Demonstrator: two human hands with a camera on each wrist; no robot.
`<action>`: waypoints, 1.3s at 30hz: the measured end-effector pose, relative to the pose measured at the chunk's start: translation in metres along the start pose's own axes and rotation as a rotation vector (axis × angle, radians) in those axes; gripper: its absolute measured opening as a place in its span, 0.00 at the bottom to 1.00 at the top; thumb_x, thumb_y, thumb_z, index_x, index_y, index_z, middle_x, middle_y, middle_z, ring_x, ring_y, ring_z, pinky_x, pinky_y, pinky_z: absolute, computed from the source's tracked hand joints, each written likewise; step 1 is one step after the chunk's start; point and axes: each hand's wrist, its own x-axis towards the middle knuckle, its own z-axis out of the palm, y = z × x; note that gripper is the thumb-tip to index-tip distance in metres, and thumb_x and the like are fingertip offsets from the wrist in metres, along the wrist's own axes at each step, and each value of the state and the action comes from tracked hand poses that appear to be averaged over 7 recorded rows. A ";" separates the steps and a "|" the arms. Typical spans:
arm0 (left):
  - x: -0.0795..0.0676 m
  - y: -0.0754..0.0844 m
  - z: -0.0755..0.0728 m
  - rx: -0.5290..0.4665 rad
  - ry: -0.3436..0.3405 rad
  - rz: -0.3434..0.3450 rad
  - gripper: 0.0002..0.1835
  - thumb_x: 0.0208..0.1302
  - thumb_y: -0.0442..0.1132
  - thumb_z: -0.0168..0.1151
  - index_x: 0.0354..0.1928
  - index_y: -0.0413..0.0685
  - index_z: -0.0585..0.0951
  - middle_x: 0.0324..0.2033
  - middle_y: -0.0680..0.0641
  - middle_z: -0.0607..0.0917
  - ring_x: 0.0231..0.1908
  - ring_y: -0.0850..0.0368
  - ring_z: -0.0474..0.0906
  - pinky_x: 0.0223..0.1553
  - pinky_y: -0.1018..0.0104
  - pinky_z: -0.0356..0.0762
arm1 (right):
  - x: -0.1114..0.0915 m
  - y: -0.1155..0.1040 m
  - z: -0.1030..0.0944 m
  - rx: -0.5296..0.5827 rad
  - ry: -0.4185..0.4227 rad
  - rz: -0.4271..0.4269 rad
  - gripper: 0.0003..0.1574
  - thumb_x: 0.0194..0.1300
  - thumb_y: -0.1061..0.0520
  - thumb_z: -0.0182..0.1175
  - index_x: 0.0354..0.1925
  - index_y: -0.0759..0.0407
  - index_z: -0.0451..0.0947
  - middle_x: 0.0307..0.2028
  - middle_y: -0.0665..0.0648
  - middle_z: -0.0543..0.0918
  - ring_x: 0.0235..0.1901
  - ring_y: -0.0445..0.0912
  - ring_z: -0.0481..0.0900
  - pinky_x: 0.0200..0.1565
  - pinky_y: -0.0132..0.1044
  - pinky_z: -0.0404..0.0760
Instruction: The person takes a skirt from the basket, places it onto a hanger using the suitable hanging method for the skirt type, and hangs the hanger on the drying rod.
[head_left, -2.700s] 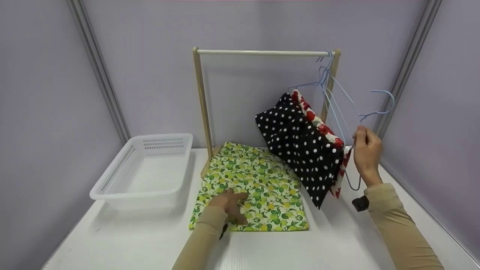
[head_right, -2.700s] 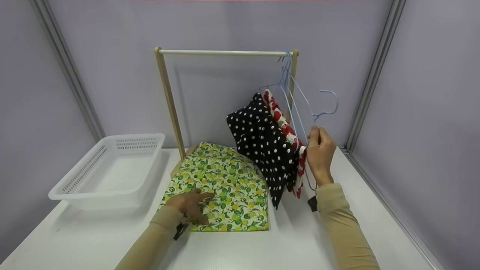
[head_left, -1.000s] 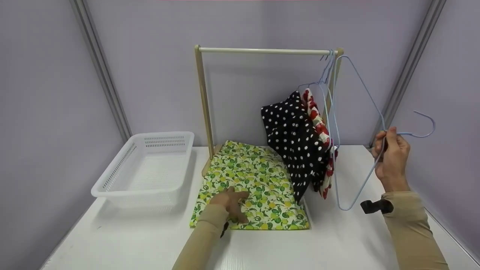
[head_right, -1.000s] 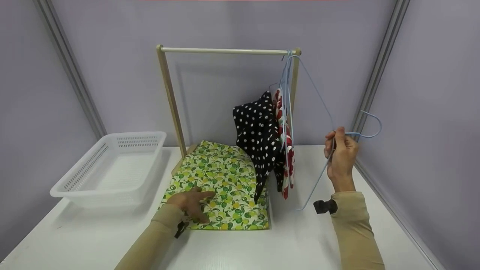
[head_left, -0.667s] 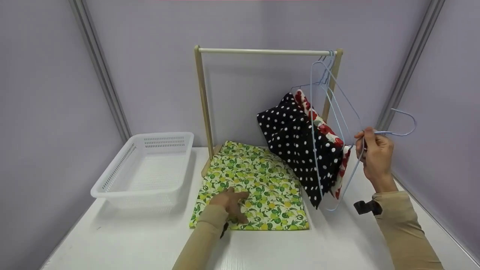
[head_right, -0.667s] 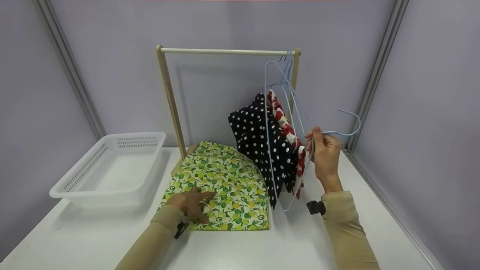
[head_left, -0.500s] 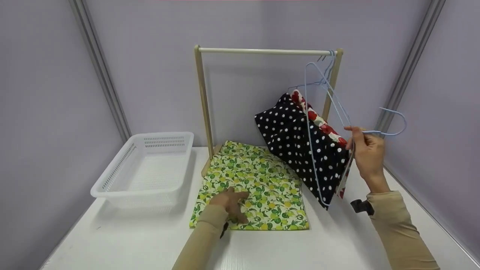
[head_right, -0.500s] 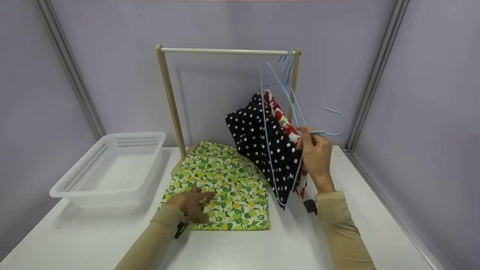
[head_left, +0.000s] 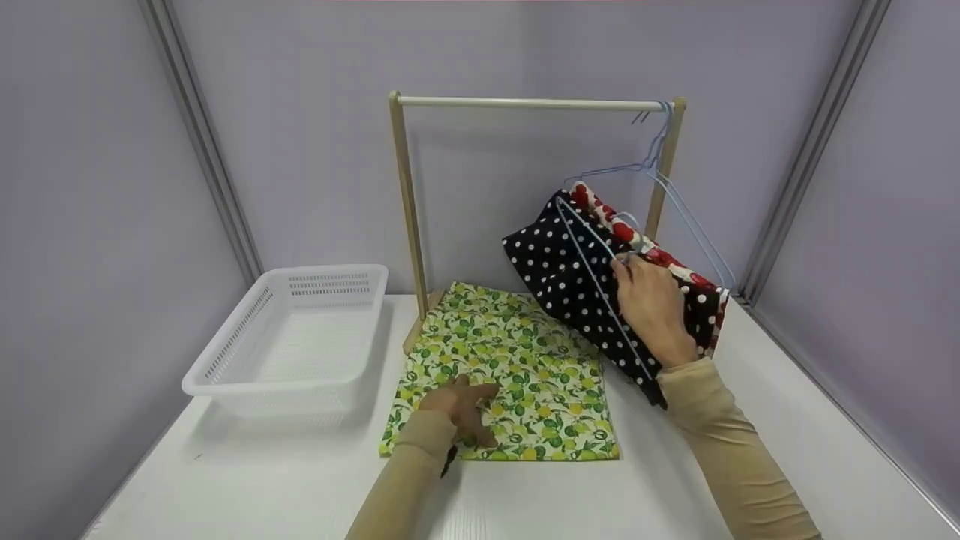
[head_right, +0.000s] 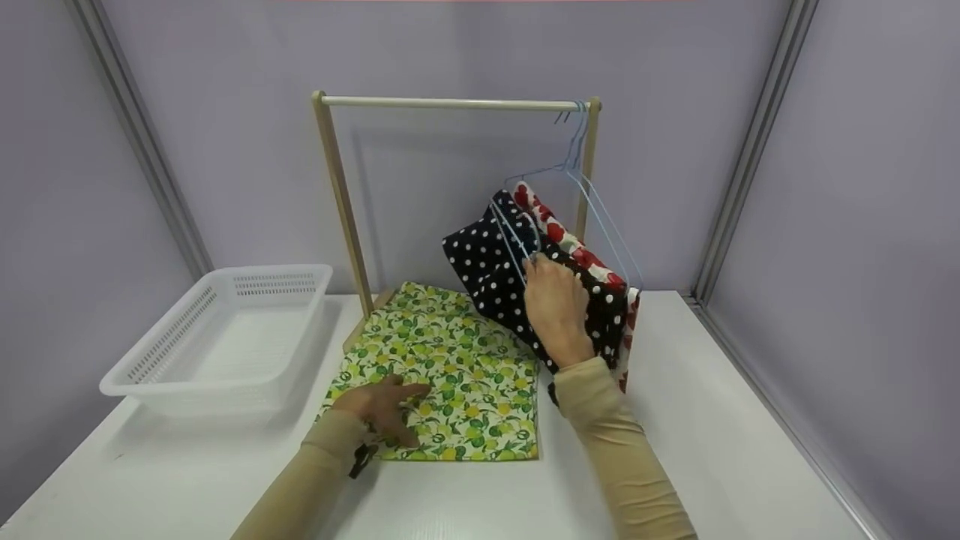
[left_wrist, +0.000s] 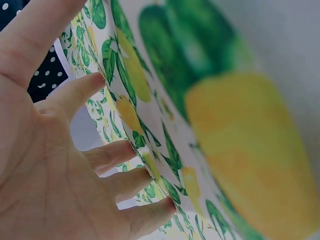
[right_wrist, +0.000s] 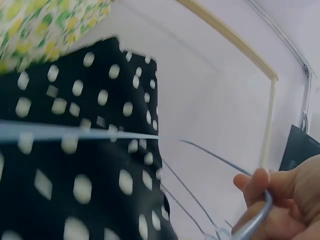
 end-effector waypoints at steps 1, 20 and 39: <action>0.000 0.000 0.000 0.012 0.001 0.001 0.46 0.34 0.58 0.74 0.62 0.75 0.65 0.67 0.40 0.52 0.65 0.37 0.46 0.49 0.39 0.66 | 0.002 -0.002 0.005 -0.003 -0.014 0.006 0.19 0.68 0.49 0.49 0.41 0.60 0.80 0.20 0.61 0.76 0.18 0.57 0.73 0.18 0.49 0.69; -0.001 -0.002 0.003 -0.018 0.031 0.003 0.47 0.33 0.57 0.75 0.61 0.75 0.66 0.68 0.42 0.50 0.66 0.40 0.44 0.51 0.40 0.64 | 0.028 0.026 0.052 -0.048 -0.113 0.082 0.21 0.70 0.50 0.43 0.27 0.62 0.71 0.19 0.60 0.73 0.20 0.56 0.73 0.22 0.47 0.69; 0.000 -0.003 0.001 0.001 -0.005 -0.006 0.49 0.33 0.60 0.73 0.63 0.75 0.63 0.67 0.42 0.51 0.66 0.39 0.43 0.50 0.35 0.61 | 0.018 0.038 0.070 -0.126 -0.201 0.105 0.20 0.70 0.52 0.42 0.37 0.66 0.75 0.21 0.64 0.76 0.22 0.59 0.76 0.23 0.49 0.73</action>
